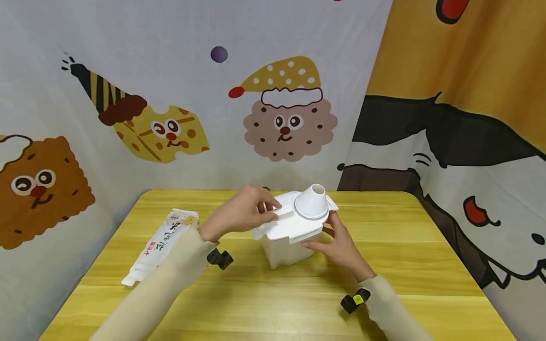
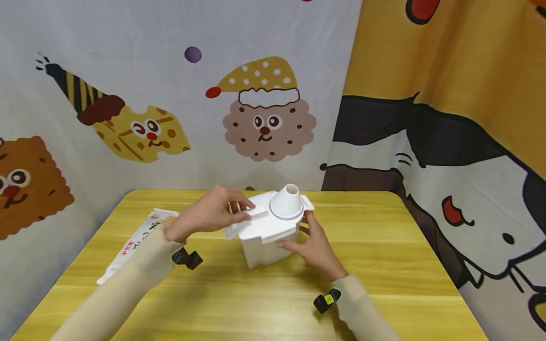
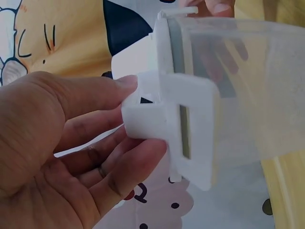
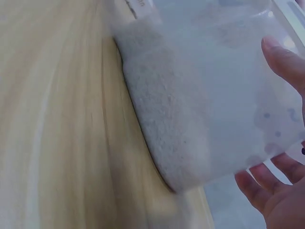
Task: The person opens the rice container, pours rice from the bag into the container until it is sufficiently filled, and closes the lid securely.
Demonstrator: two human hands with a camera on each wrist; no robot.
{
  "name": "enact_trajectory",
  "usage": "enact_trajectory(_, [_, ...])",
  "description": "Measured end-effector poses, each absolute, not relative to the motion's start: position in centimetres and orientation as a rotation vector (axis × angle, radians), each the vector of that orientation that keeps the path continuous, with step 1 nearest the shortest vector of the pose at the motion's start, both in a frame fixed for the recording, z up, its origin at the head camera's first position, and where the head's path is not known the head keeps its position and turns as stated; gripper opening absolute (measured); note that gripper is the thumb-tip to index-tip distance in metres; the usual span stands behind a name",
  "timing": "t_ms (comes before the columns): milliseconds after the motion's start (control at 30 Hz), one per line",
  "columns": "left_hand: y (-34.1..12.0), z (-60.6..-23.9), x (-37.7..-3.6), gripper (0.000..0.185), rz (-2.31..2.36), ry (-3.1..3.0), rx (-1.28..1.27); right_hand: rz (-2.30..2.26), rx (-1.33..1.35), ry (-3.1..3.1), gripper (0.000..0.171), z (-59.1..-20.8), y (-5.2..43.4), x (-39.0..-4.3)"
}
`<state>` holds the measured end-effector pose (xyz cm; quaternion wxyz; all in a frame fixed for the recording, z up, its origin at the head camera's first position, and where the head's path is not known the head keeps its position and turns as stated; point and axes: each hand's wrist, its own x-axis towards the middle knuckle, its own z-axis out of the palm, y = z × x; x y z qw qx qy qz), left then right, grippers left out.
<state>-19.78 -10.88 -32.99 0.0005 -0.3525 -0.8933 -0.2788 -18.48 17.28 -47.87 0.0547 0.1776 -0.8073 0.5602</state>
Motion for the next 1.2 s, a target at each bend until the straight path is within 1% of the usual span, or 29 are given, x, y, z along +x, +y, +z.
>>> enact_trajectory(267, [-10.5, -33.4, -19.1, 0.019, -0.951, -2.789, -1.063, 1.685, 0.604, -2.523, 0.095, -47.4, 18.0, -19.5])
enact_trajectory(500, [-9.5, -33.8, -17.8, 0.018, -0.996, -2.739, -0.982, 1.723, 0.735, -2.577, 0.104, -47.3, 18.9, -21.0])
enact_trajectory(667, [-9.0, -34.0, -17.3, 0.017, -0.996, -2.731, -0.944, 1.749, 0.858, -2.564, 0.105, -47.6, 19.4, -22.3])
enact_trajectory(833, [-9.1, -34.0, -17.5, 0.018, -0.978, -2.713, -1.019, 1.782, 0.888, -2.556, 0.105, -47.7, 19.7, -22.7])
enact_trajectory(967, [-9.4, -33.7, -17.8, 0.022, -0.94, -2.716, -1.128, 1.796, 0.913, -2.548, 0.105, -47.8, 19.7, -22.7])
enact_trajectory(1200, [-9.6, -32.8, -17.9, 0.033, -0.694, -2.744, -1.336, 1.806, 0.899, -2.566, 0.105, -47.8, 19.6, -22.6])
